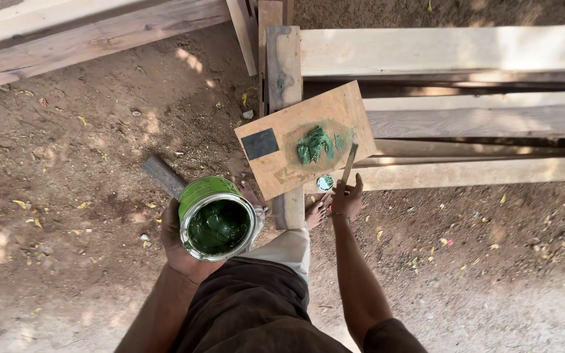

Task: Mixing green wood filler in a tin and applying it to a small wooden component using a putty knife and mixing stick.

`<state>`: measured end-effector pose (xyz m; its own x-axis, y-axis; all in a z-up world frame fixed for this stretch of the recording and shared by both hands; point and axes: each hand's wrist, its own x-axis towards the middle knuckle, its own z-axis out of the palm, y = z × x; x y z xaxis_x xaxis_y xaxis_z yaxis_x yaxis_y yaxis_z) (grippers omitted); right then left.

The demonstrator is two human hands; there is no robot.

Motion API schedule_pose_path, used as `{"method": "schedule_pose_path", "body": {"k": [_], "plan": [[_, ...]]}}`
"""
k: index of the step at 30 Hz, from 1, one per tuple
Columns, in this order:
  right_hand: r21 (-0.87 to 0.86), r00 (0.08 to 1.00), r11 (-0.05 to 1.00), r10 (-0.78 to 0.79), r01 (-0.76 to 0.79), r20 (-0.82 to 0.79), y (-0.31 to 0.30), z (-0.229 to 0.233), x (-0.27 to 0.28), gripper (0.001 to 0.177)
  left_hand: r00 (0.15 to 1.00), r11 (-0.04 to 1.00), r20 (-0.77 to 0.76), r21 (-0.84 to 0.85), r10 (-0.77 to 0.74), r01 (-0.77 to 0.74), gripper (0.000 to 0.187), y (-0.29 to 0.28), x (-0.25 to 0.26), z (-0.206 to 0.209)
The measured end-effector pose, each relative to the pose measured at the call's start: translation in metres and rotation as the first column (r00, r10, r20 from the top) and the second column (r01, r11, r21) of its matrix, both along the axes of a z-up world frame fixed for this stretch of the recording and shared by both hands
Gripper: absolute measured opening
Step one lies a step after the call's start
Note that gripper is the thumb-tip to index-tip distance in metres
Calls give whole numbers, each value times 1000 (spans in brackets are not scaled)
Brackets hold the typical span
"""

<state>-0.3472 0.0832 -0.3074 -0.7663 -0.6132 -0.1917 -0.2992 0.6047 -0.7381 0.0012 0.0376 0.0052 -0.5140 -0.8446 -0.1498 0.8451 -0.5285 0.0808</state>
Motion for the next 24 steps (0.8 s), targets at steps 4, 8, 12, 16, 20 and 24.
{"method": "schedule_pose_path", "body": {"k": [4,8,12,16,20,24], "plan": [[-164,997,986,32,-19,73,-3,-13,5,22,1000,999,-2,37,10,-10,65,2,3,0],[-4,988,997,-79,81,130,1,-37,12,14,999,998,50,60,11,-14,67,9,10,-9],[94,994,990,-108,110,-28,15,-65,14,9,999,998,46,64,-18,15,66,8,11,-10],[105,991,994,-27,42,-134,24,-35,22,18,1000,1000,11,21,-11,11,66,-2,-1,0],[173,999,984,-30,36,-37,26,-23,17,25,1000,999,-11,49,-18,18,64,-2,-5,-7],[285,998,957,61,-52,-20,23,-18,19,23,998,997,-29,48,-54,56,63,-2,-9,-14]]}}
